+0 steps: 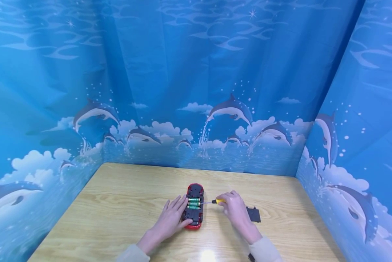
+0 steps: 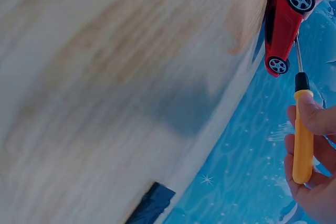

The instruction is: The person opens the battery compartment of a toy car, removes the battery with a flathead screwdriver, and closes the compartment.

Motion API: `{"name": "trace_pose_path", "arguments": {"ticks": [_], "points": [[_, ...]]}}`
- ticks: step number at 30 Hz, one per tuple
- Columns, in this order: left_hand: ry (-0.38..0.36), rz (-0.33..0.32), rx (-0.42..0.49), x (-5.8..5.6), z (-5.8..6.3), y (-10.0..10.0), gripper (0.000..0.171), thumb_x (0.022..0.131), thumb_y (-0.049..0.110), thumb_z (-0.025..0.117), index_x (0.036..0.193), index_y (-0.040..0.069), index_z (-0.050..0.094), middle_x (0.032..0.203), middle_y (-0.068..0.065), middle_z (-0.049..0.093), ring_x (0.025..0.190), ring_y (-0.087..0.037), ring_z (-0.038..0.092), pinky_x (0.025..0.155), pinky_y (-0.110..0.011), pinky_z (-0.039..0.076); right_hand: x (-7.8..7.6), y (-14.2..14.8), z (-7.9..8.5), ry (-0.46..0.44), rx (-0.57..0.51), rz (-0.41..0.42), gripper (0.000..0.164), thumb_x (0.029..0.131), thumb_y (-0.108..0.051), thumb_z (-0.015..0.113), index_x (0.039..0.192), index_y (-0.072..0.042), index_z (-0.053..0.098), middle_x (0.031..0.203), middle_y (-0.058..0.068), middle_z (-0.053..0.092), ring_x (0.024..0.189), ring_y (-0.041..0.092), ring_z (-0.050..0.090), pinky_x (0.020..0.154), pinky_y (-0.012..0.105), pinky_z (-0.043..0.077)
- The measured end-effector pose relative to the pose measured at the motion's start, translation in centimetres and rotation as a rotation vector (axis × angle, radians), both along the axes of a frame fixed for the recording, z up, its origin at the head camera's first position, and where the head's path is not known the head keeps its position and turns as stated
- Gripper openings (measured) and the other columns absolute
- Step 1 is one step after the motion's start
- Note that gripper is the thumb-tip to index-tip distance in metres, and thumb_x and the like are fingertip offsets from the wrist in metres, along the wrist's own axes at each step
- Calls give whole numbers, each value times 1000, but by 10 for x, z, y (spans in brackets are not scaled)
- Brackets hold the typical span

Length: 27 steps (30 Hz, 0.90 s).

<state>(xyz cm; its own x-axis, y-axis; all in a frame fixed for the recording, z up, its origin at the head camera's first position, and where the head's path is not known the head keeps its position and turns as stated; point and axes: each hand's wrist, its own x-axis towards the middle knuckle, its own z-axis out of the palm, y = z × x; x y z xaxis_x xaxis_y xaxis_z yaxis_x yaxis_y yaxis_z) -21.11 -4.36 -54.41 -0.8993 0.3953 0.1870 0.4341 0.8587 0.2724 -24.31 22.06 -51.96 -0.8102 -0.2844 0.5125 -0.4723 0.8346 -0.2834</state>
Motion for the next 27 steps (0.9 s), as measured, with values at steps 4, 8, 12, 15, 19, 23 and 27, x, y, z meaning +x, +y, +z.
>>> {"name": "trace_pose_path", "arguments": {"ticks": [4, 8, 12, 15, 19, 23, 27], "points": [[-9, 1, 5, 1, 1, 0, 82, 92, 56, 64, 151, 2, 44, 160, -14, 39, 145, -36, 38, 117, -64, 31, 0, 1, -4, -28, -21, -28, 24, 74, -1, 87, 93, -14, 79, 90, -1, 77, 80, 14, 64, 70, 30, 58], [-15, 3, 7, 1, 2, 0, 82, 92, 56, 65, 151, 2, 44, 159, -15, 39, 146, -37, 38, 117, -64, 30, 1, 1, -7, -44, -33, -36, 24, 74, -2, 87, 93, -14, 79, 88, -1, 77, 77, 13, 63, 67, 28, 57], [-21, 4, 11, 1, 4, 0, 83, 92, 55, 66, 151, 2, 44, 159, -15, 39, 146, -37, 37, 117, -64, 30, 1, 2, -6, -30, -36, -28, 24, 74, -2, 87, 94, -13, 79, 89, 0, 77, 77, 13, 63, 68, 28, 58], [-22, 3, 7, 1, 5, 0, 83, 92, 55, 66, 151, 2, 44, 159, -15, 40, 146, -37, 37, 117, -64, 30, 0, 3, -2, 8, -30, -17, 25, 73, 0, 87, 93, -12, 79, 89, 1, 77, 79, 14, 63, 69, 31, 58], [-21, 2, -1, 0, 5, 0, 83, 92, 55, 66, 151, 2, 44, 159, -15, 40, 146, -37, 37, 117, -63, 29, -1, 3, 5, 41, -4, 4, 26, 73, 1, 87, 94, -11, 78, 89, 1, 76, 82, 16, 64, 71, 34, 59], [-22, 3, -4, 0, 5, 0, 83, 92, 55, 66, 151, 2, 44, 159, -15, 40, 146, -37, 37, 117, -63, 29, -1, 1, 10, 45, 27, 19, 26, 74, 1, 86, 95, -12, 78, 90, -1, 76, 84, 15, 63, 73, 34, 58], [-23, 4, -4, 0, 5, 0, 82, 92, 55, 66, 151, 3, 45, 159, -15, 40, 146, -37, 37, 117, -64, 30, 0, -2, 14, 58, 44, 30, 26, 73, 1, 87, 94, -12, 78, 90, -2, 75, 83, 14, 62, 71, 31, 57]]}}
